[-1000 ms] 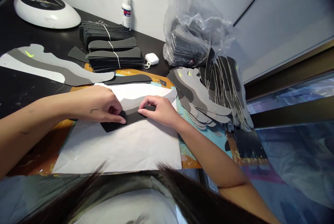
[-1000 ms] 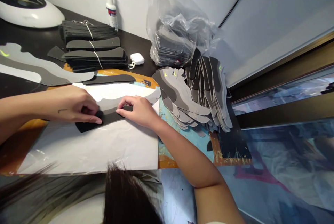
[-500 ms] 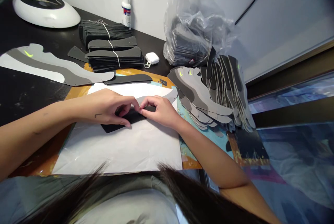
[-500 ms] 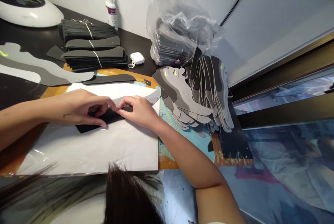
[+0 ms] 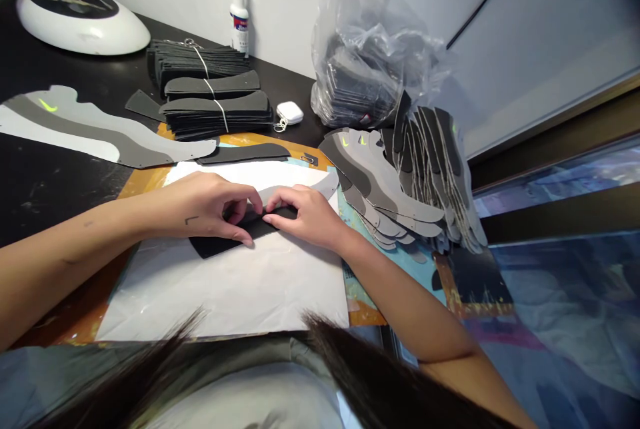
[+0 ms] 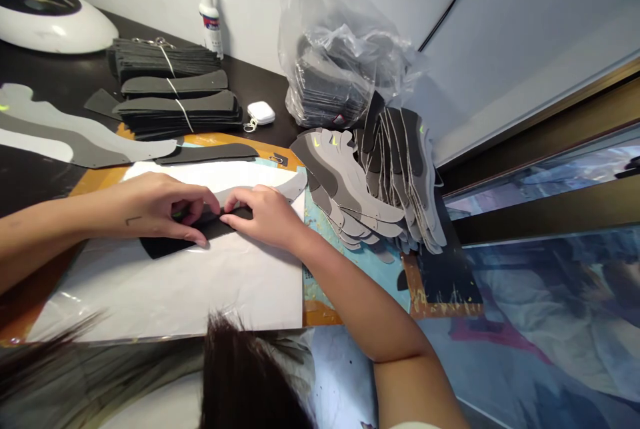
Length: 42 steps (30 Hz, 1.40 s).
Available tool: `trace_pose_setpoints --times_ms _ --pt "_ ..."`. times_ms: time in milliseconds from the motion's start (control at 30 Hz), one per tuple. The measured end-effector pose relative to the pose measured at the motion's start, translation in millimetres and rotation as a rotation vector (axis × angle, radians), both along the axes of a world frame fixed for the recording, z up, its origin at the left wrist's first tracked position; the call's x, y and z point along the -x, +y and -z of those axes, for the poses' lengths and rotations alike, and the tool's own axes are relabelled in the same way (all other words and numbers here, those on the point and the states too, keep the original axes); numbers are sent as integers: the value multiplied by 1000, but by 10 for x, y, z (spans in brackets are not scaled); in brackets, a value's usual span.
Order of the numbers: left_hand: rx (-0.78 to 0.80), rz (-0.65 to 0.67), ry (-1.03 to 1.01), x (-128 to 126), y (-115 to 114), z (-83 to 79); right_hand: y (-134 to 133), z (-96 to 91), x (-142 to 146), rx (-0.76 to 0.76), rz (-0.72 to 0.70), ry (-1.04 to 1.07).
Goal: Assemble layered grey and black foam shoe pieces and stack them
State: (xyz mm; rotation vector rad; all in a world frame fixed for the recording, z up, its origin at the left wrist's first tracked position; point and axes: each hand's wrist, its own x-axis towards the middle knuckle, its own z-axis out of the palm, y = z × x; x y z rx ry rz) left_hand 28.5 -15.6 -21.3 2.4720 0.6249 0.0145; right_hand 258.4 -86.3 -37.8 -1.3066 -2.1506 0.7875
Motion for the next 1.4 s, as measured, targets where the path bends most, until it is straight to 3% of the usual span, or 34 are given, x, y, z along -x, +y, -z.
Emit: trace_pose_setpoints --times_ms 133,400,733,967,1167,1400 --pt "16 6 -2 -11 -6 -23 68 -3 -145 3 -128 31" --pt "21 -9 8 -18 -23 -38 132 42 -235 -7 -178 81" --pt "-10 -12 -19 -19 -45 -42 138 52 -226 -16 -173 13" --pt "-77 46 -89 11 -16 16 130 -4 -222 -123 -229 -152" --pt "-94 62 -92 8 -18 23 135 -26 -309 -22 -187 -104" --pt "-73 67 -111 7 -1 32 147 -39 -295 -50 -201 -155"
